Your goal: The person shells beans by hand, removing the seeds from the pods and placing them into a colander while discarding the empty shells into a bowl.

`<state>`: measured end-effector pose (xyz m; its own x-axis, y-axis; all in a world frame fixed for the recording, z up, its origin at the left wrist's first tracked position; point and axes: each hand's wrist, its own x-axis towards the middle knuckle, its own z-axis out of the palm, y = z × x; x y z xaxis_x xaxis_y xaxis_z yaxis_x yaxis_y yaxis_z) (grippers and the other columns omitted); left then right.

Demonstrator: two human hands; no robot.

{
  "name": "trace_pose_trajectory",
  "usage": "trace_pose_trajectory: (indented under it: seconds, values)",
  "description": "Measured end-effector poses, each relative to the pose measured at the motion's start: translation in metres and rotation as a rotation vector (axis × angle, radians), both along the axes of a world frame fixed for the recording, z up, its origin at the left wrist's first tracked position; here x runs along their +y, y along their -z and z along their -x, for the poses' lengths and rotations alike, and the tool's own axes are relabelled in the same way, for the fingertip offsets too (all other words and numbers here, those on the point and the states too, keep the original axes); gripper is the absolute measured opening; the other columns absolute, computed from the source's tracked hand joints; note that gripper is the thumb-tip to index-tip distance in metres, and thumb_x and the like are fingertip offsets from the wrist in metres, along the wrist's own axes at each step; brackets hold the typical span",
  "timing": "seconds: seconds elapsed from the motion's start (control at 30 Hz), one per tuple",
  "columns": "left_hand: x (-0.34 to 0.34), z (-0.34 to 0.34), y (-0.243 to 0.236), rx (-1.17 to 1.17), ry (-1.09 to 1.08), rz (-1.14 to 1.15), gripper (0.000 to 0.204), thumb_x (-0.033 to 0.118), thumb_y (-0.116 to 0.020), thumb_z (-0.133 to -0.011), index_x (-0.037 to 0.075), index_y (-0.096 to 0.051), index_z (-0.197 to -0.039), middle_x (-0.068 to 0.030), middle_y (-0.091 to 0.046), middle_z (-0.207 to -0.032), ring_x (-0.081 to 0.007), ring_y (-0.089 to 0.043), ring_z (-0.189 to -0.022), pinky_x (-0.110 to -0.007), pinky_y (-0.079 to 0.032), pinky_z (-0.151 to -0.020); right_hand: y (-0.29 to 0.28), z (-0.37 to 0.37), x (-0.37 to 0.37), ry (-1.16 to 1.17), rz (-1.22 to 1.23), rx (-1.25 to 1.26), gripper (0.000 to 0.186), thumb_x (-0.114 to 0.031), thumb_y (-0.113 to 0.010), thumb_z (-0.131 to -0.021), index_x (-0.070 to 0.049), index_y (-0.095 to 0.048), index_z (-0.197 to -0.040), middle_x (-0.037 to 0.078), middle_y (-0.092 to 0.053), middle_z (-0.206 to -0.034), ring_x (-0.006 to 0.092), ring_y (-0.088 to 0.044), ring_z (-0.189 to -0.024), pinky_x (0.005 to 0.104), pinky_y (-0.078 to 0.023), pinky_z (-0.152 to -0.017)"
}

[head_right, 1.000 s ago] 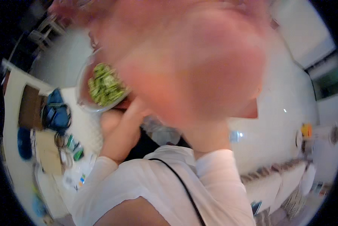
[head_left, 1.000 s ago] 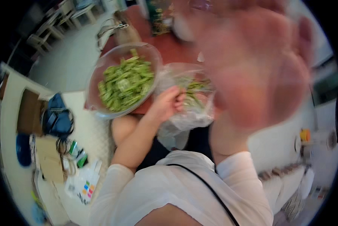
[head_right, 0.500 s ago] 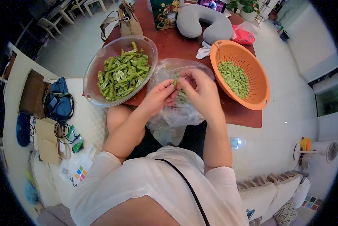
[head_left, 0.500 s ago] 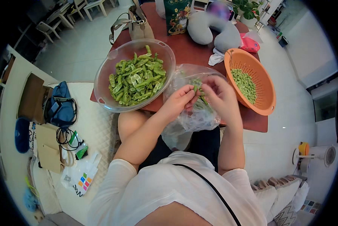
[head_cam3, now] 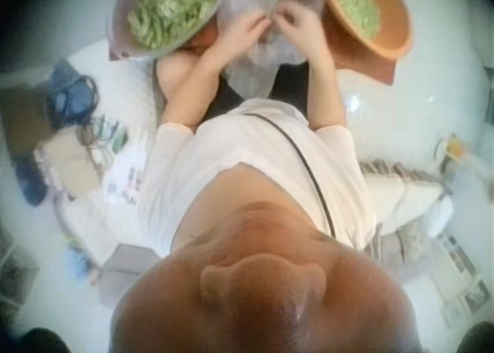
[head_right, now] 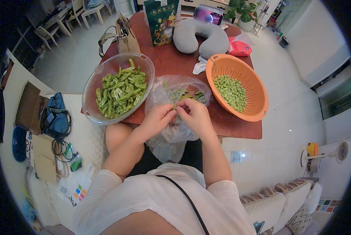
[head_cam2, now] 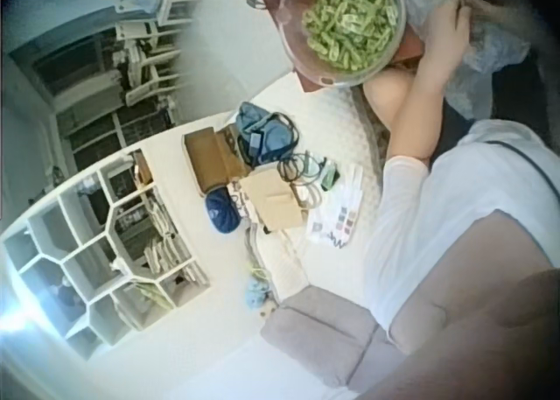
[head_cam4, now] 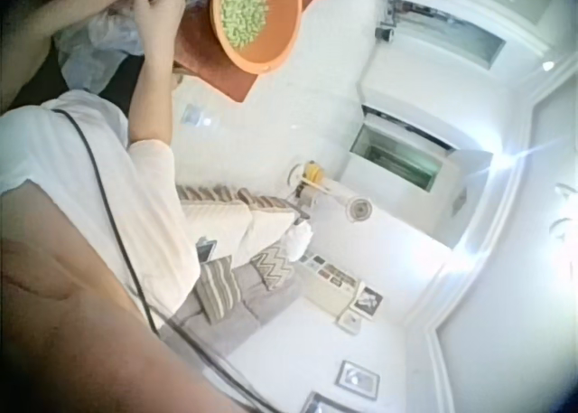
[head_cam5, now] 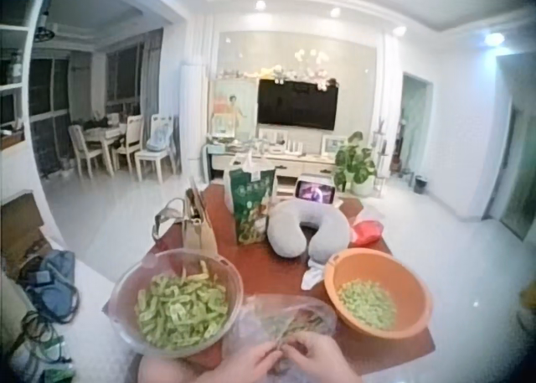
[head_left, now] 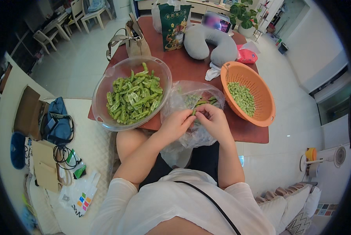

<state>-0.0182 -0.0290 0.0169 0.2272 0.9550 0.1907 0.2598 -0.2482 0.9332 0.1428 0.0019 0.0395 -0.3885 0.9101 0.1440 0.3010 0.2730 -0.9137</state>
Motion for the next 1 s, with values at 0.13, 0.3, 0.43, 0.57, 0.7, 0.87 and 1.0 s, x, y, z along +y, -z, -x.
trace_pose_trajectory:
  seconds: [0.13,0.3,0.43,0.57,0.7,0.87,1.0]
  values:
    - [-0.001,0.001,0.001,0.038,-0.01,-0.014,0.014,0.014,-0.052,-0.086,0.001,-0.055,-0.081,-0.0126,-0.059,-0.066,-0.0262,-0.058,-0.06,-0.035,-0.042,-0.055,0.002,0.003,-0.002,0.035,-0.021,-0.002,0.012,-0.006,-0.06,-0.076,0.001,-0.06,-0.085,0.009,-0.062,-0.07,0.0141,-0.058,-0.06,0.0268,-0.046,-0.057]
    - [0.001,-0.001,0.007,0.072,-0.005,-0.056,0.012,0.012,-0.052,-0.084,0.001,-0.056,-0.082,-0.0149,-0.059,-0.068,-0.0287,-0.059,-0.062,-0.037,-0.043,-0.056,0.014,0.005,-0.001,0.074,0.01,0.017,0.01,-0.006,-0.059,-0.072,0.001,-0.055,-0.078,0.008,-0.058,-0.065,0.0122,-0.055,-0.058,0.0263,-0.045,-0.054]
    - [0.002,-0.003,0.013,0.109,-0.024,-0.099,0.012,0.012,-0.052,-0.083,0.001,-0.056,-0.082,-0.0175,-0.059,-0.071,-0.0327,-0.059,-0.066,-0.039,-0.043,-0.058,0.024,0.008,0.002,0.077,0.024,0.074,0.013,-0.007,-0.058,-0.07,0.001,-0.049,-0.075,0.007,-0.055,-0.061,0.0114,-0.051,-0.056,0.0263,-0.042,-0.052]
    - [0.003,-0.005,0.016,0.078,-0.014,-0.034,0.012,0.011,-0.051,-0.082,0.0,-0.056,-0.082,-0.0188,-0.059,-0.072,-0.0343,-0.059,-0.067,-0.04,-0.043,-0.059,0.02,0.009,0.001,0.089,0.029,0.023,0.014,-0.009,-0.057,-0.069,-0.001,-0.048,-0.075,0.009,-0.053,-0.06,0.0154,-0.052,-0.055,0.0293,-0.042,-0.051]
    - [0.003,-0.007,0.016,0.086,0.009,0.003,0.012,0.01,-0.049,-0.081,0.0,-0.056,-0.082,-0.0199,-0.059,-0.074,-0.0353,-0.059,-0.07,-0.041,-0.044,-0.061,0.015,0.01,-0.002,0.113,-0.08,-0.171,0.009,-0.003,-0.052,-0.07,0.0,-0.046,-0.076,0.005,-0.05,-0.063,0.0085,-0.048,-0.058,0.0239,-0.04,-0.05]
    - [0.003,-0.006,0.017,0.154,-0.028,-0.068,0.014,0.01,-0.047,-0.081,-0.001,-0.055,-0.081,-0.0208,-0.059,-0.074,-0.0366,-0.059,-0.072,-0.042,-0.044,-0.062,0.017,0.014,-0.001,0.127,-0.149,-0.195,0.009,-0.004,-0.051,-0.07,-0.001,-0.047,-0.077,0.006,-0.049,-0.061,0.0102,-0.047,-0.056,0.0254,-0.039,-0.05]
    - [0.006,-0.004,0.022,0.11,-0.004,-0.02,0.015,0.01,-0.046,-0.082,-0.002,-0.055,-0.083,-0.0216,-0.059,-0.077,-0.0359,-0.058,-0.074,-0.041,-0.044,-0.063,0.019,0.015,0.0,0.136,-0.072,-0.139,0.013,-0.011,-0.054,-0.069,-0.002,-0.049,-0.078,0.015,-0.052,-0.063,0.0263,-0.053,-0.056,0.0352,-0.042,-0.054]
